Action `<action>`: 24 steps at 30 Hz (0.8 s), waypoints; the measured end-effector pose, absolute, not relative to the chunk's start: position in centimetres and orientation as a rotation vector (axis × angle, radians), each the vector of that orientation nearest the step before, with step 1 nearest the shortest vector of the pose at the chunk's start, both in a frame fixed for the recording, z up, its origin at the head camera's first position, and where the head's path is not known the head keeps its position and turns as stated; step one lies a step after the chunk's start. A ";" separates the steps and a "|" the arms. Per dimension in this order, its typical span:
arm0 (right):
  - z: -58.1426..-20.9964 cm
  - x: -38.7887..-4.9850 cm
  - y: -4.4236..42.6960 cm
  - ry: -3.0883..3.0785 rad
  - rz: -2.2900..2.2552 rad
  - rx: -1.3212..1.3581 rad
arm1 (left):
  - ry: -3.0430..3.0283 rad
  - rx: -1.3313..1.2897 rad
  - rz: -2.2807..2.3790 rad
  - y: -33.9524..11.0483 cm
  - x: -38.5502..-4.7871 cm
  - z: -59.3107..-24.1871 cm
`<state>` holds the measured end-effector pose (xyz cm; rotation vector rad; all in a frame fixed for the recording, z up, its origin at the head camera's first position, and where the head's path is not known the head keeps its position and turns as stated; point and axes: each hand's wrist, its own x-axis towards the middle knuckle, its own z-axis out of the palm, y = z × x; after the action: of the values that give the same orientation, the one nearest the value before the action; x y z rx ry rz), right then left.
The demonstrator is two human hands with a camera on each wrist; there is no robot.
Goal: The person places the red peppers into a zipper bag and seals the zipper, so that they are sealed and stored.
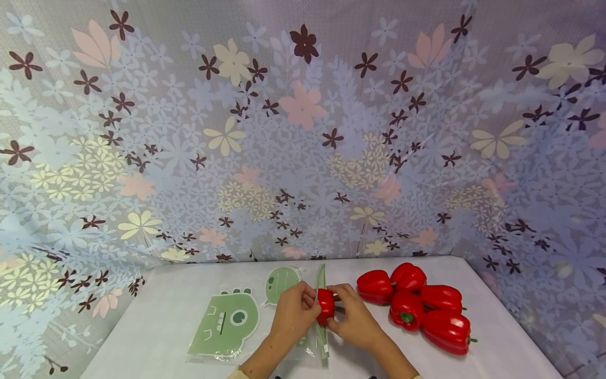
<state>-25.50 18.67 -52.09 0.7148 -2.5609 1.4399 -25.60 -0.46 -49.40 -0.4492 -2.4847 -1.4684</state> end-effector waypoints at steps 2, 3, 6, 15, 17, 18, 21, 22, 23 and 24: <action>-52.2 -25.5 18.6 -2.523 1.489 0.749 | -2.483 -0.460 -1.473 -0.4 -25.6 -49.4; -52.3 -25.5 18.5 -2.504 1.501 0.763 | -2.481 -0.467 -1.478 -0.4 -25.6 -49.4; -52.5 -25.5 18.1 -2.464 1.530 0.782 | -2.478 -0.483 -1.491 -0.4 -25.5 -49.4; -52.7 -25.5 17.3 -2.511 1.577 0.662 | -2.472 -0.516 -1.545 -0.5 -25.6 -49.4; -52.7 -25.4 17.3 -2.533 1.586 0.664 | -2.466 -0.523 -1.551 -0.4 -25.6 -49.3; -52.6 -25.4 17.3 -2.541 1.587 0.670 | -2.463 -0.526 -1.559 -0.4 -25.6 -49.3; -52.5 -25.3 17.1 -2.541 1.595 0.693 | -2.456 -0.540 -1.572 -0.4 -25.6 -49.2; -52.5 -25.3 17.1 -2.539 1.594 0.691 | -2.455 -0.546 -1.570 -0.4 -25.6 -49.2; -52.4 -25.3 17.0 -2.536 1.593 0.685 | -2.455 -0.555 -1.559 -0.4 -25.7 -49.2; -52.4 -25.3 16.9 -2.536 1.589 0.679 | -2.455 -0.564 -1.550 -0.4 -25.7 -49.2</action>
<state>-25.29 16.89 -52.41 0.6787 -2.5357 1.5887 -25.69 -0.40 -49.23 -0.5635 -2.4547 -1.5496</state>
